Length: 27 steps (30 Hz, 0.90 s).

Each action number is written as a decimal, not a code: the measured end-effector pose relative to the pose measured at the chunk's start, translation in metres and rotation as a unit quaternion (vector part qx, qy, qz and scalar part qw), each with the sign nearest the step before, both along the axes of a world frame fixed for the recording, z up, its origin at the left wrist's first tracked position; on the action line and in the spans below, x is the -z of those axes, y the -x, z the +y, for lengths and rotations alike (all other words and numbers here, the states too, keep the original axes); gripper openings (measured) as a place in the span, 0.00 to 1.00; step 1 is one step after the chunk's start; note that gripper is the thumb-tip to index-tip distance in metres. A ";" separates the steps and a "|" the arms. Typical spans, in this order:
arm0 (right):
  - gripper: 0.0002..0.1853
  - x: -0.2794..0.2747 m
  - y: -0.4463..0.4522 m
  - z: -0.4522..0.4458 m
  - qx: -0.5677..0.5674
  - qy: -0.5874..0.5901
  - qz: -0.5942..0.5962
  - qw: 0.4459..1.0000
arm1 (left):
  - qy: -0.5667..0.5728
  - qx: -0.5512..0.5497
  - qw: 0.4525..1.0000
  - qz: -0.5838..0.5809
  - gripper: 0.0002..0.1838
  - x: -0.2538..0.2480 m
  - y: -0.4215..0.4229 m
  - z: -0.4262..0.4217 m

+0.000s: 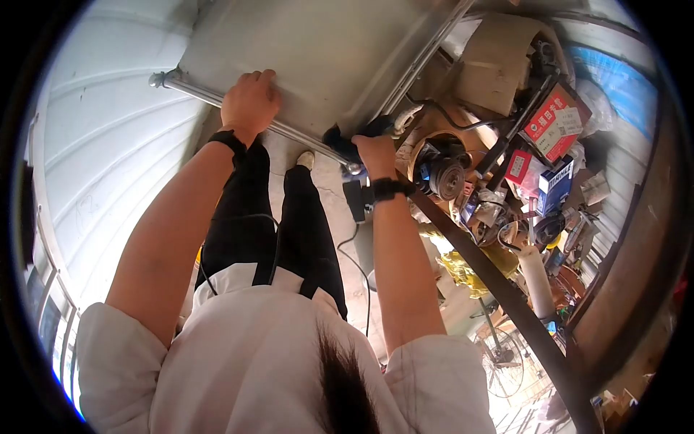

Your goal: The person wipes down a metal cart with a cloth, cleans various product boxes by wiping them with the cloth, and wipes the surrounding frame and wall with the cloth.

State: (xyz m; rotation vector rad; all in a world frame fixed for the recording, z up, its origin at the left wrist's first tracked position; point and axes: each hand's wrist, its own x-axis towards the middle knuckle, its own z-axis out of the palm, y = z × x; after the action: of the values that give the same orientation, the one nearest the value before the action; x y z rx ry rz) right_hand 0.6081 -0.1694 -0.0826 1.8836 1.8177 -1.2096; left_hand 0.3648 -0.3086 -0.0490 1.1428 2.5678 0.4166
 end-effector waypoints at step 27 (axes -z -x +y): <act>0.22 0.040 -0.067 -0.073 -0.086 -0.139 0.263 0.951 | -0.018 0.015 1.000 0.019 0.14 -0.001 0.006 0.000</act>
State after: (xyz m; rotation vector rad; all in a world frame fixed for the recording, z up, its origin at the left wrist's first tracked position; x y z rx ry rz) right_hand 0.6749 -0.2428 -0.1224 1.5761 2.4856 -1.5681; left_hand 0.3585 -0.3084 -0.0479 1.2100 2.5816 0.4394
